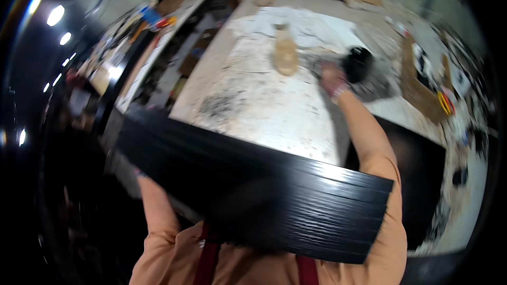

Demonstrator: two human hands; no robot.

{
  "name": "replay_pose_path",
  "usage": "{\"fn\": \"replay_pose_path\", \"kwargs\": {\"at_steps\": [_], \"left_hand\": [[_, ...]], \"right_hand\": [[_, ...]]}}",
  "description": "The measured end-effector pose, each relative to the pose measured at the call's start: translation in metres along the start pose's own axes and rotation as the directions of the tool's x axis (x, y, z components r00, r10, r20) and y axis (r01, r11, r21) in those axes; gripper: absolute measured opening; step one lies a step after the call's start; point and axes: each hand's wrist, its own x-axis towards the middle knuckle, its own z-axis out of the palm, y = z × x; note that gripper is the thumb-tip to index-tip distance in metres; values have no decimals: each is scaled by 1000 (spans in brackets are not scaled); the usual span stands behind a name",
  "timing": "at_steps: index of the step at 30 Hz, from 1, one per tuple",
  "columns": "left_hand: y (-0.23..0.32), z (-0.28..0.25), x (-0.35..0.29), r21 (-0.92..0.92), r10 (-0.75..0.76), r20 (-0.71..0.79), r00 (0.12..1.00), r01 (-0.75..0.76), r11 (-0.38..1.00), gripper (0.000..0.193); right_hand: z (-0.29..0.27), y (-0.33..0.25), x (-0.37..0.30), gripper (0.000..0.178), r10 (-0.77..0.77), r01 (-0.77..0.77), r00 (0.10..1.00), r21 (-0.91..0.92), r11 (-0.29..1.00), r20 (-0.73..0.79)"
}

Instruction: The person wipes a black ribbed panel with a cloth, repeatedly dipping the cloth into a container and cleaning different sections. They turn the panel over to clean both sides and place it on a stack of similar panels.

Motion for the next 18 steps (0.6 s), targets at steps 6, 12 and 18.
{"fn": "replay_pose_path", "kwargs": {"at_steps": [6,12,18], "left_hand": [[-72,86,4,-632,224,-514,828,-542,553,37],[-74,85,-4,-891,308,-372,876,-244,-383,89],[-58,42,-10,-817,353,-276,894,-25,-576,113]], "right_hand": [[-102,-35,-14,46,-65,119,988,418,901,-142],[-288,-116,-44,49,-36,-28,998,924,382,45],[-393,-251,-47,50,-233,165,972,790,591,-29]]}}
